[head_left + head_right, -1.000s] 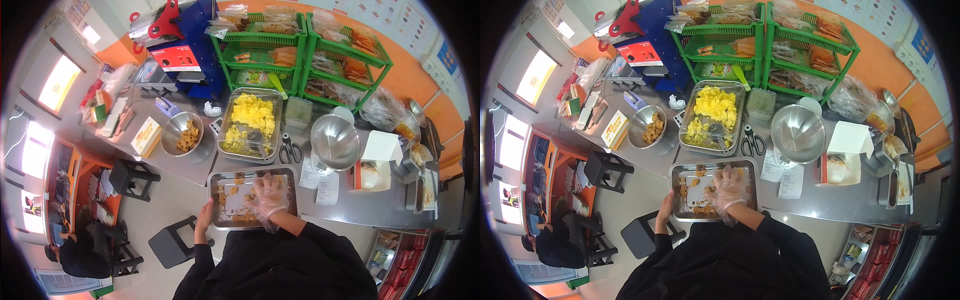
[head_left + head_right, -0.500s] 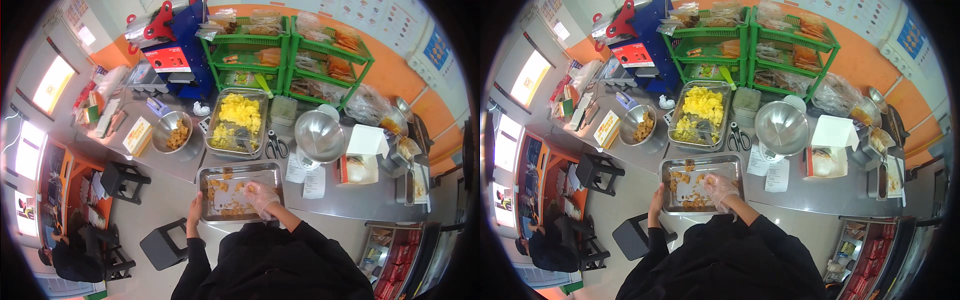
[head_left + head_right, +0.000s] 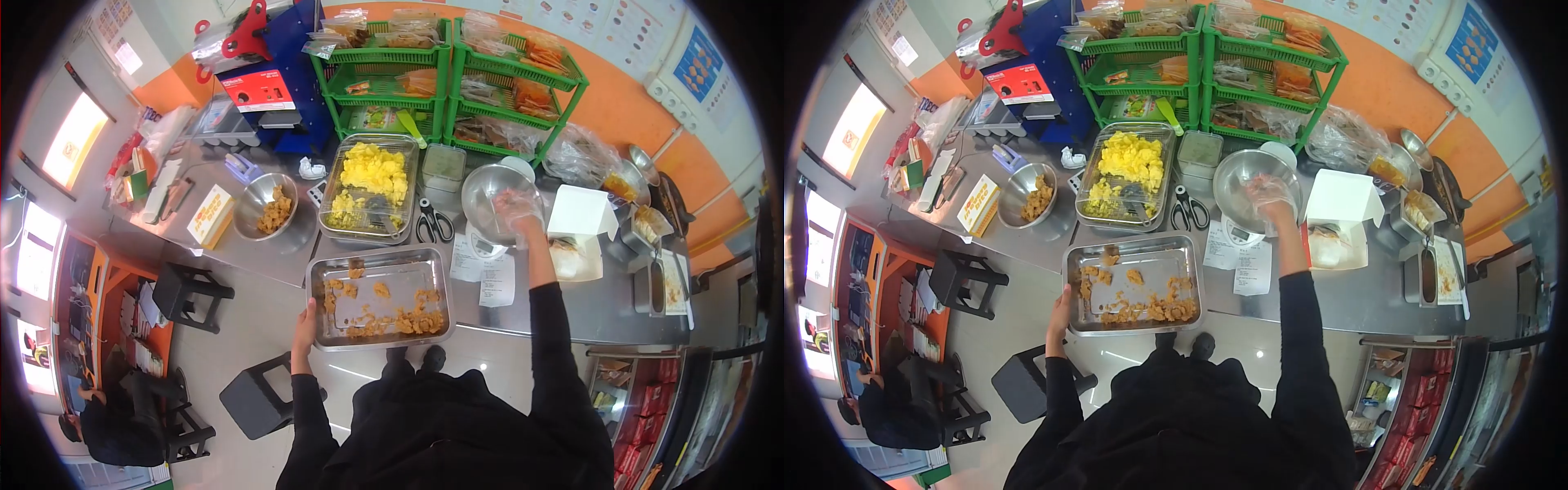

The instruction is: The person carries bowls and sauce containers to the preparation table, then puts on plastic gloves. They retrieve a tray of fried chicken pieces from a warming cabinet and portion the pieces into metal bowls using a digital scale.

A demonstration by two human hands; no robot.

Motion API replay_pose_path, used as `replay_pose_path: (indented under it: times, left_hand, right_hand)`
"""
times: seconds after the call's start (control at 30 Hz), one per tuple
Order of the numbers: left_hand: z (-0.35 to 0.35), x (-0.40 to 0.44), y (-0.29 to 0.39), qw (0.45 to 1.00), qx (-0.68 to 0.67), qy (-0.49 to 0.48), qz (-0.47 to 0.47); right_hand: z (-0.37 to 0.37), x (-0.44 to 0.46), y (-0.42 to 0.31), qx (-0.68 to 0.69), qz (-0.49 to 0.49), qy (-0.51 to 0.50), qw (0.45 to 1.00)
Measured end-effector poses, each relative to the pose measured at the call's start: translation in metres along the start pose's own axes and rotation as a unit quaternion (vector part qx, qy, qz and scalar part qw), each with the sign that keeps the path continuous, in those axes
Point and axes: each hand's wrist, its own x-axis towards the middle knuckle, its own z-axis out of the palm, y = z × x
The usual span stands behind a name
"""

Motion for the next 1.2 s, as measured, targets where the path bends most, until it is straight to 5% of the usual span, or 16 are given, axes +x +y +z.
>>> replay_pose_path:
  times: [0.1,0.2,0.37,0.4,0.47,0.57,0.77,0.9,1.1,1.2]
  left_hand:
    - [0.002,-0.005,0.004,1.000,0.009,0.009,0.000]
    - [0.002,-0.001,-0.006,1.000,-0.003,0.001,-0.001]
    - [0.004,-0.014,0.011,1.000,0.002,0.000,0.003]
    - [0.004,-0.016,0.013,1.000,0.000,-0.001,0.007]
    - [0.003,-0.015,0.013,1.000,0.001,-0.010,0.019]
    - [-0.001,-0.011,0.004,0.999,0.008,-0.019,0.037]
    - [-0.005,-0.014,0.008,0.999,0.013,-0.039,0.028]
    - [-0.006,-0.010,0.002,0.998,0.008,-0.046,0.043]
    - [-0.005,-0.014,0.012,0.998,0.021,-0.039,0.035]
    - [-0.007,-0.015,0.022,0.998,0.029,-0.045,0.029]
  right_hand:
    - [-0.023,-0.010,-0.076,-0.354,-0.019,-0.138,0.925]
    - [-0.028,-0.042,-0.180,-0.354,0.081,0.065,0.929]
    - [0.070,-0.071,-0.234,-0.021,-0.029,-0.058,0.998]
    - [0.075,-0.076,-0.272,-0.038,0.091,-0.184,0.978]
    - [0.139,-0.084,-0.271,-0.122,0.021,-0.168,0.978]
    - [0.186,-0.084,-0.299,-0.132,0.095,-0.171,0.972]
    - [0.239,-0.090,-0.301,-0.104,-0.142,-0.136,0.975]
    - [0.238,-0.096,-0.295,-0.081,-0.181,-0.255,0.946]
    - [0.252,-0.099,-0.241,-0.046,-0.133,-0.186,0.972]
    - [0.207,-0.092,-0.227,0.175,0.062,-0.245,0.952]
